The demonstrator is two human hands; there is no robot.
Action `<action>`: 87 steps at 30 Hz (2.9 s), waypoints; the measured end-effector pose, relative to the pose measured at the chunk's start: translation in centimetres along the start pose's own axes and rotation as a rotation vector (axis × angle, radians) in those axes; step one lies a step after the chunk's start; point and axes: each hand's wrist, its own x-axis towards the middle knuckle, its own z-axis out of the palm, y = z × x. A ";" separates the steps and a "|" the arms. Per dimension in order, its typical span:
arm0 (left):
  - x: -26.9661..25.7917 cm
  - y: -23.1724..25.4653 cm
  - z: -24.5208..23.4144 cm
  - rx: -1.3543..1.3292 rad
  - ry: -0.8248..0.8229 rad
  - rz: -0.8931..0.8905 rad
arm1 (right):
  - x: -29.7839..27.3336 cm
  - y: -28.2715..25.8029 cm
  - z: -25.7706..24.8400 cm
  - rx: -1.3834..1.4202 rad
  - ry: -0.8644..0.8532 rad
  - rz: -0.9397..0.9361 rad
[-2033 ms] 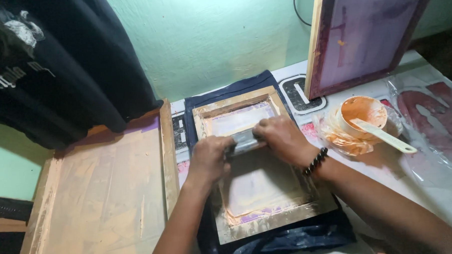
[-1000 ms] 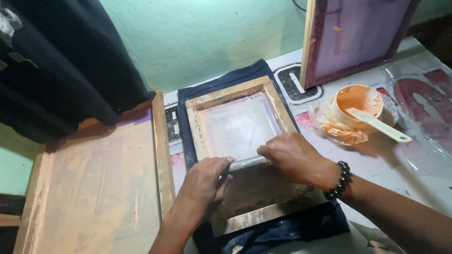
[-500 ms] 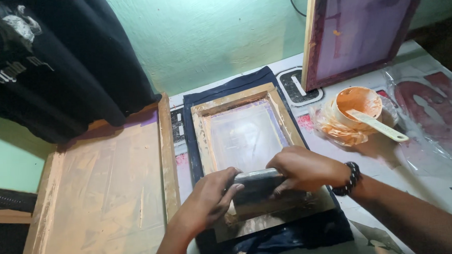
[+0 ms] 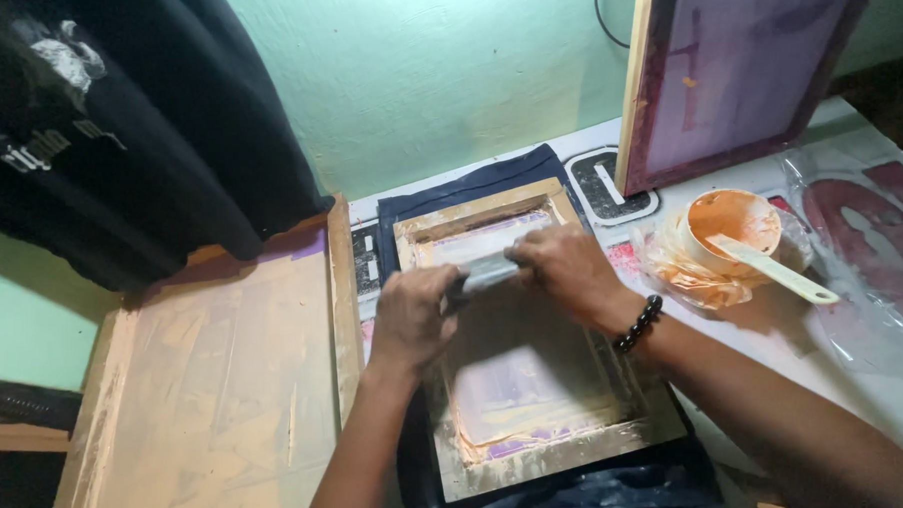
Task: The person uses a squeegee to pull orange ink across a screen printing frame placed over a dark t-shirt. They repeatedly stroke the squeegee back and forth to ensure even ink distribution across the mesh. The person then lifts the squeegee and briefly touches the screen surface with a finger before reaching for a container of ink.
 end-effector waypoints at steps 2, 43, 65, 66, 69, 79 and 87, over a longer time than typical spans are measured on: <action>-2.0 0.3 1.2 0.017 -0.082 0.031 | -2.2 -1.8 -0.5 -0.077 -0.068 -0.015; 0.1 6.4 -7.5 -0.212 -0.117 -0.034 | -0.5 -1.8 -9.9 0.090 -0.378 0.163; -13.4 17.0 0.6 0.119 0.460 0.177 | -3.3 -2.3 -14.9 0.612 -0.241 0.786; -13.0 16.8 0.3 0.155 0.510 0.204 | -3.3 -2.1 -14.7 0.624 -0.229 0.770; -12.5 15.6 -0.1 0.137 0.438 0.291 | -2.8 -1.9 -14.1 0.555 -0.209 0.773; -11.2 15.4 1.1 0.169 0.434 0.031 | -0.1 0.2 -4.4 0.044 -0.068 0.077; -16.5 14.1 6.7 0.151 0.402 -0.157 | 0.2 0.8 2.0 -0.284 -0.134 -0.127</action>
